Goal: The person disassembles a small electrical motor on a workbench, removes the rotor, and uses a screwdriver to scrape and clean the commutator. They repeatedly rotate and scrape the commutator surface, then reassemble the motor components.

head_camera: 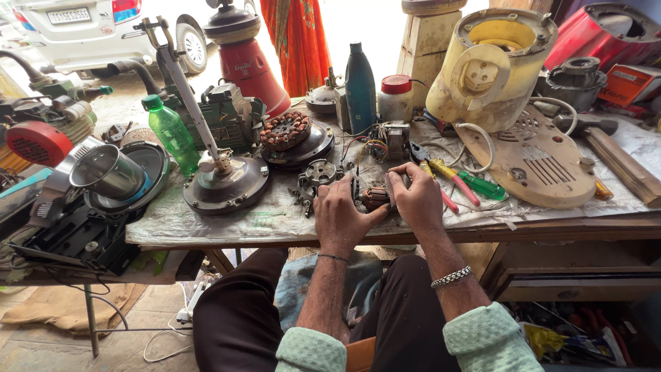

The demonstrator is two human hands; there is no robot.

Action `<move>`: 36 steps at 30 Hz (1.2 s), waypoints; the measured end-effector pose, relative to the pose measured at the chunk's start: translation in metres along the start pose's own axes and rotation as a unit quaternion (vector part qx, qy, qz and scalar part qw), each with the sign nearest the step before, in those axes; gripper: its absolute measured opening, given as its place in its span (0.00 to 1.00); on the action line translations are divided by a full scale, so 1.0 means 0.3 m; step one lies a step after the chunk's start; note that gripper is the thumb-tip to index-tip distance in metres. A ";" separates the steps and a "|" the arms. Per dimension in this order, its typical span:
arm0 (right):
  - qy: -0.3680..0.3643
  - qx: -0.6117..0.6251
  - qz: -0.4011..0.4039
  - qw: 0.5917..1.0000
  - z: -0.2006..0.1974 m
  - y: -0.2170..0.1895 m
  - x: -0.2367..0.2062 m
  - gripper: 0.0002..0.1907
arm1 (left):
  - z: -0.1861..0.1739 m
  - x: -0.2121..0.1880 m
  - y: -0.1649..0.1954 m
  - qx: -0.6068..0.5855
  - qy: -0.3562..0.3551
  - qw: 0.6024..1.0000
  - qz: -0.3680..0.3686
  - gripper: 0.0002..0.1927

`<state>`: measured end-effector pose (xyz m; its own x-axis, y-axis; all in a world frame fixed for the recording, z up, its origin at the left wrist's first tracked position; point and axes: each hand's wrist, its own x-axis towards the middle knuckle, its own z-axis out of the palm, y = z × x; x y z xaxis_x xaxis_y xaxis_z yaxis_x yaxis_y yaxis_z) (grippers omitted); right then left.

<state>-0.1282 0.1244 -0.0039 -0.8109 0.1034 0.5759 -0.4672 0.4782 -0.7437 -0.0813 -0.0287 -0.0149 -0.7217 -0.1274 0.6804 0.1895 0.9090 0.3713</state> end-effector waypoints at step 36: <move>-0.015 0.012 -0.001 1.000 -0.004 -0.006 -0.007 0.11 | -0.002 -0.001 0.001 -0.007 -0.010 1.000 -0.007 0.51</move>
<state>-0.1252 0.1245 -0.0033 -0.8197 0.0757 0.5677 -0.4776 0.4569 -0.7505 -0.0806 -0.0287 -0.0145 -0.7380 -0.1316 0.6618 0.1884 0.9016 0.3894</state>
